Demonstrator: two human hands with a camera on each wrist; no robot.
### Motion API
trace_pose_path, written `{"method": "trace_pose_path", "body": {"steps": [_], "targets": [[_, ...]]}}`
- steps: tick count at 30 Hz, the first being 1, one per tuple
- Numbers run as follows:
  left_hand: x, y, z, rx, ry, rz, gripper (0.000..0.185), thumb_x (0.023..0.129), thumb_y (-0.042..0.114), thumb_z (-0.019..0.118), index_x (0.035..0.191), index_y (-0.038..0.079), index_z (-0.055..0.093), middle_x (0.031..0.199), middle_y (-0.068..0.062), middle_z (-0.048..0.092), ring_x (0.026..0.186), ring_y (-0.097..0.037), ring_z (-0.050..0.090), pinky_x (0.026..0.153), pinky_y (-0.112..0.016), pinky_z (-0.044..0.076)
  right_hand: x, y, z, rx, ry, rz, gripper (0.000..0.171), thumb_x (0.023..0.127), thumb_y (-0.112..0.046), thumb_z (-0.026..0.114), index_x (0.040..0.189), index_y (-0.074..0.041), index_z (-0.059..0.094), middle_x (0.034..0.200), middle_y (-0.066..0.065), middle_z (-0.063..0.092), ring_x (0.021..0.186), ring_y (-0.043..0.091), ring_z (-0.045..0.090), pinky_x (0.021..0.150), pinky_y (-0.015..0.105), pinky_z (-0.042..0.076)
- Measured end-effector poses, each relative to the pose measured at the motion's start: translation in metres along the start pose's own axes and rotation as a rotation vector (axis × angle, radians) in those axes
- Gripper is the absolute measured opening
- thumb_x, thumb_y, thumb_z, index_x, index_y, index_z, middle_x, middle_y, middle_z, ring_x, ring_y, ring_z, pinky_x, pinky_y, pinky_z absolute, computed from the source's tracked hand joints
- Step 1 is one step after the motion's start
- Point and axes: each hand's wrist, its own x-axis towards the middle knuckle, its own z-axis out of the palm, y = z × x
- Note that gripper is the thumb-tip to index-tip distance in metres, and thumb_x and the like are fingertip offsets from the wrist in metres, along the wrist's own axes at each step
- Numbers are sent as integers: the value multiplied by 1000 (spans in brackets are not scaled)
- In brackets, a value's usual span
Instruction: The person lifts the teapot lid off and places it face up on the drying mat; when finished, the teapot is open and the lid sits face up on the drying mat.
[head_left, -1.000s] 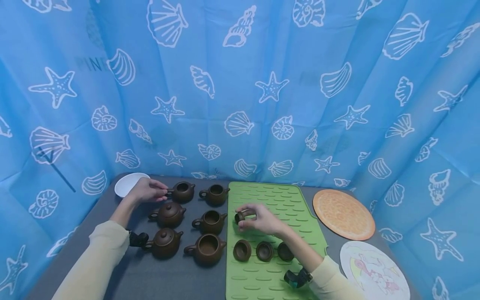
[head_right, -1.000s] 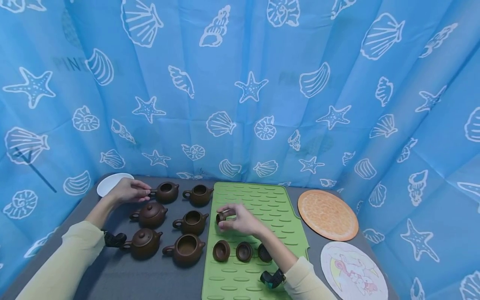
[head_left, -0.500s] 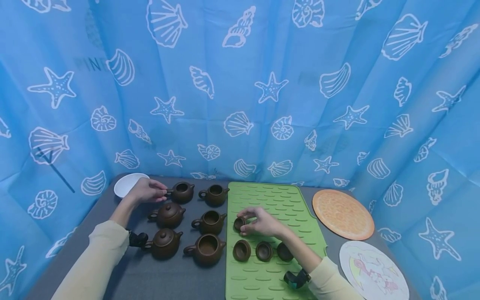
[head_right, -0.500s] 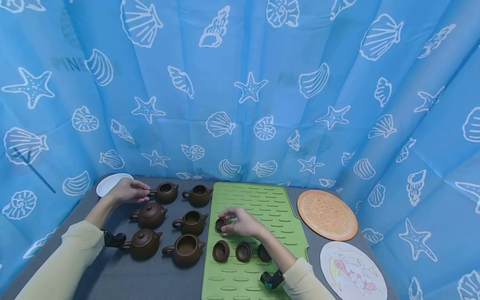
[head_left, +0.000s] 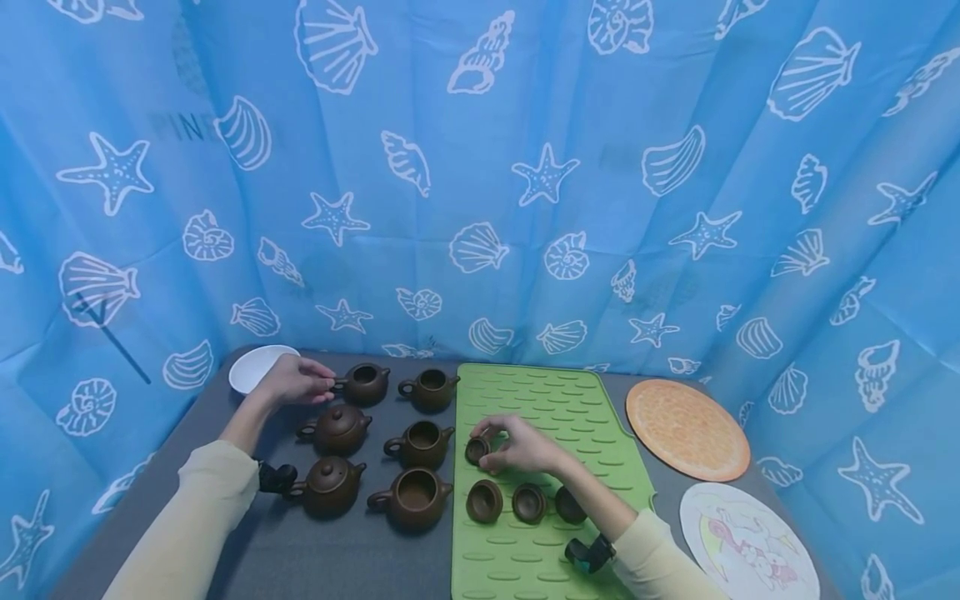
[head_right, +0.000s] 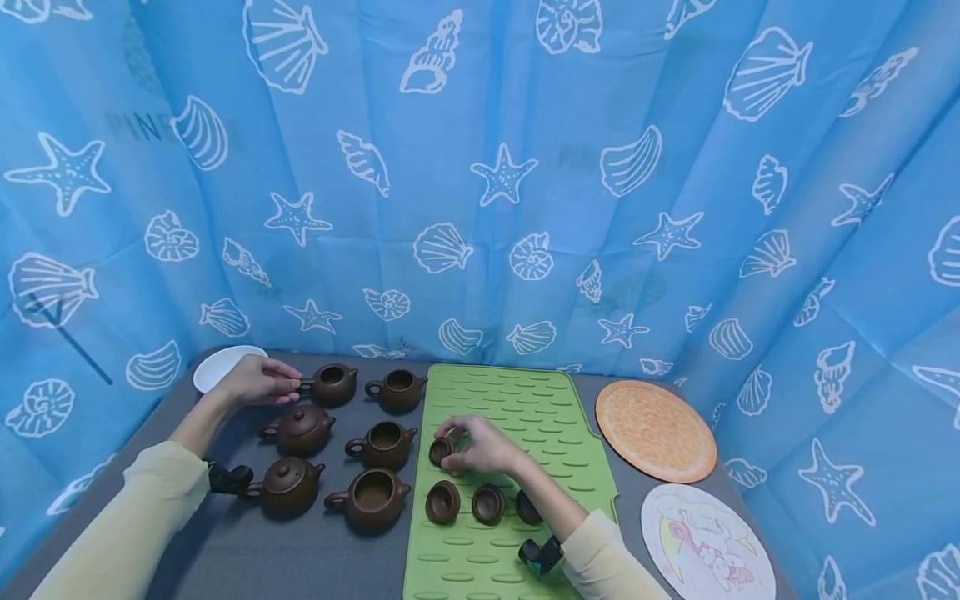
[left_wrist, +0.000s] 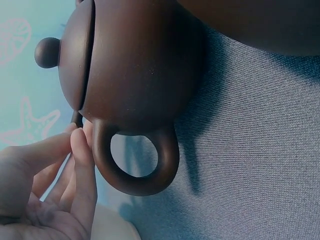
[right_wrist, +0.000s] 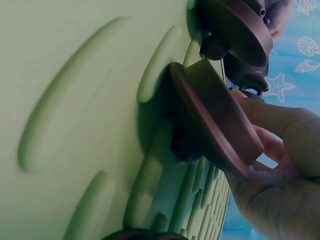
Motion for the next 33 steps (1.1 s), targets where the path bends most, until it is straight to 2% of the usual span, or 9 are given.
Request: {"method": "trace_pose_path", "body": {"steps": [6,12,18,33], "targets": [[-1,-1,-1,4,-6,19,31,107,7,65,129,-15,67,102,-17,79,87,-20,81,79,-33,68,0,0,0,-16,-20,-16,42,96,5,76,136,8,62,124,33,65,85,42,80,76,50,68],[-3,-1,-2,16,-5,21,32,107,6,65,131,-16,66,107,-21,78,88,-18,80,79,-33,68,1,-1,-1,-8,-26,-17,45,96,3,77,138,9,61,125,33,65,84,37,81,76,46,69],[-6,-2,-3,28,-8,16,33,107,7,66,132,-15,66,108,-20,78,89,-19,80,80,-33,68,0,-3,-1,-6,-16,-2,47,97,3,77,141,8,60,125,32,65,85,39,81,75,41,69],[-15,-1,-7,34,-22,23,34,109,12,65,133,-11,66,115,-24,77,96,-23,80,84,-36,68,-4,-1,-3,6,3,18,51,99,-1,76,145,8,57,129,34,62,87,41,81,76,40,69]]}}
